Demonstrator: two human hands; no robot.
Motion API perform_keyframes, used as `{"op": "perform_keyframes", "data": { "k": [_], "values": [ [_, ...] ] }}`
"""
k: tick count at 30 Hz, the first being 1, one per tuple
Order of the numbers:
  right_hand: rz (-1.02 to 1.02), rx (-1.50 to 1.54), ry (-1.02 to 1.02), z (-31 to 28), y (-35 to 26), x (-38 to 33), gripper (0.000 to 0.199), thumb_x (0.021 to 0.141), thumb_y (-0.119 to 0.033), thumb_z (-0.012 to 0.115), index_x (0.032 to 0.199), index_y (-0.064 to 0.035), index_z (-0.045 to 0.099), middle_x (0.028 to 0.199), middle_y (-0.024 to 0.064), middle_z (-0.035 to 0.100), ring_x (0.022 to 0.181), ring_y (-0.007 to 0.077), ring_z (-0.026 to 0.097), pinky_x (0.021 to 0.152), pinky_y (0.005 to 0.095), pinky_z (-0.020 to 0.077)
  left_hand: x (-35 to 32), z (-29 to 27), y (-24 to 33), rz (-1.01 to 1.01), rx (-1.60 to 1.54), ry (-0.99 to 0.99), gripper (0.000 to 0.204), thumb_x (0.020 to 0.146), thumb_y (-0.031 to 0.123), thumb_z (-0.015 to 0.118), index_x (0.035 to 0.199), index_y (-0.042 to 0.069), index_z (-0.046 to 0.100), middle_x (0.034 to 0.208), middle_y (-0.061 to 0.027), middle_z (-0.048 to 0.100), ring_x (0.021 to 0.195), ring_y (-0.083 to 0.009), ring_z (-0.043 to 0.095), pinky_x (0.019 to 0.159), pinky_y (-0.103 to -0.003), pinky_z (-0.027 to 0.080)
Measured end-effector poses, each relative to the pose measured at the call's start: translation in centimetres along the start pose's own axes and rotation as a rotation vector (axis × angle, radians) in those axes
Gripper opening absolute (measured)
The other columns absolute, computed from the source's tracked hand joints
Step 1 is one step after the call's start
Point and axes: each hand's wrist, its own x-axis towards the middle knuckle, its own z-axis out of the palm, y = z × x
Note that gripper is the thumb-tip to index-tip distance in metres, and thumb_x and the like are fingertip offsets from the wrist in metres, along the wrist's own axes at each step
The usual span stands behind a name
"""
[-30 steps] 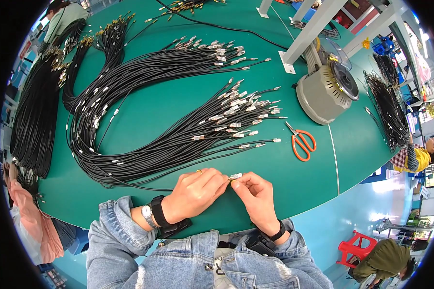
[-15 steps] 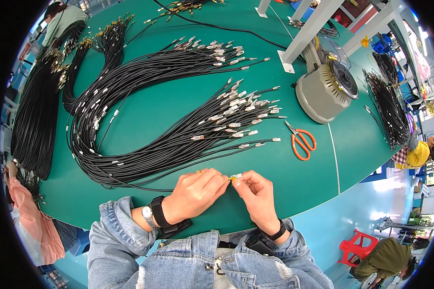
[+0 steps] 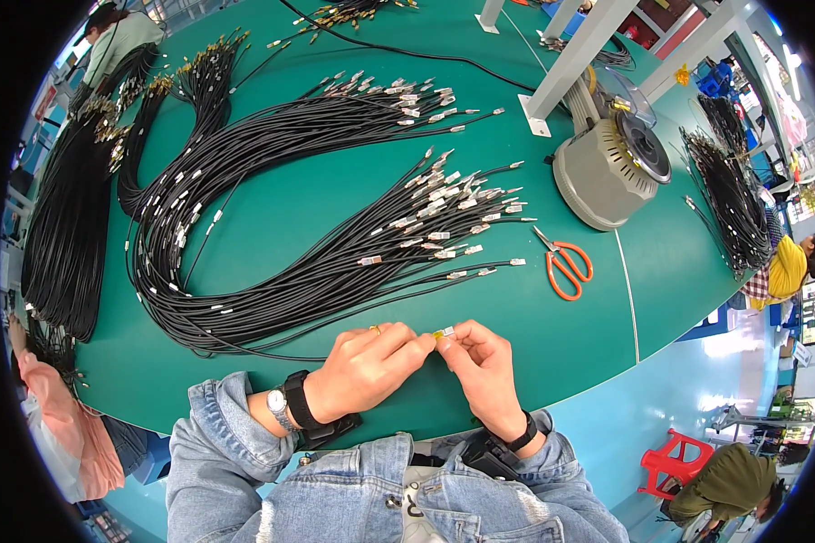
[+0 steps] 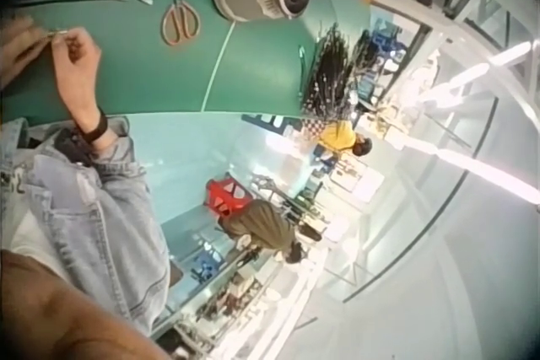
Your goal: The person picks up a cable, peels a yellow sticker from its connector by hand, and repeats this for several more cables. They then gather the cables into a bundle, lift them, and place the bundle back onto the table.
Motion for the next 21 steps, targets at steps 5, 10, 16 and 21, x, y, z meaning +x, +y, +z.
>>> {"op": "perform_keyframes", "data": {
  "k": [5,10,16,21],
  "values": [
    [0.001,0.002,-0.019,-0.26,-0.02,-0.13,0.006,0.089,-0.006,0.059,0.087,-0.0007,0.058,0.074,-0.0046,0.058,0.066,-0.0001,0.050,0.056,0.0156,0.0396,0.34,-0.32,0.16,0.026,0.010,-0.022,0.035,0.063,0.000,0.072,0.096,0.007,0.063,0.064,0.0004,0.052,0.049,-0.0124,0.053,0.041,-0.024,0.039],
    [-0.009,0.011,-0.030,-0.27,-0.15,-0.16,0.006,0.089,-0.006,0.059,0.087,-0.0006,0.059,0.078,-0.0034,0.059,0.070,0.0013,0.052,0.061,0.0165,0.0420,0.40,-0.09,0.23,0.013,0.019,0.004,0.038,0.064,0.000,0.072,0.101,0.008,0.064,0.063,0.0003,0.049,0.048,-0.0128,0.051,0.041,-0.025,0.039],
    [-0.037,-0.029,-0.044,-0.24,0.05,-0.20,0.006,0.088,-0.006,0.060,0.090,-0.0002,0.060,0.081,-0.0010,0.061,0.074,0.0036,0.054,0.067,0.0188,0.0441,0.60,0.13,0.22,-0.080,-0.064,0.034,0.030,0.068,-0.001,0.070,0.097,0.005,0.063,0.063,-0.0014,0.049,0.048,-0.0144,0.051,0.041,-0.026,0.039],
    [-0.076,-0.063,-0.042,-0.24,0.30,-0.21,0.008,0.086,-0.006,0.061,0.091,0.0000,0.061,0.081,-0.0002,0.062,0.074,0.0045,0.054,0.069,0.0199,0.0444,0.82,0.06,0.42,-0.259,-0.285,-0.029,0.021,0.075,0.001,0.065,0.095,0.003,0.060,0.069,-0.0041,0.054,0.051,-0.0151,0.053,0.046,-0.026,0.043]
  ]
}}
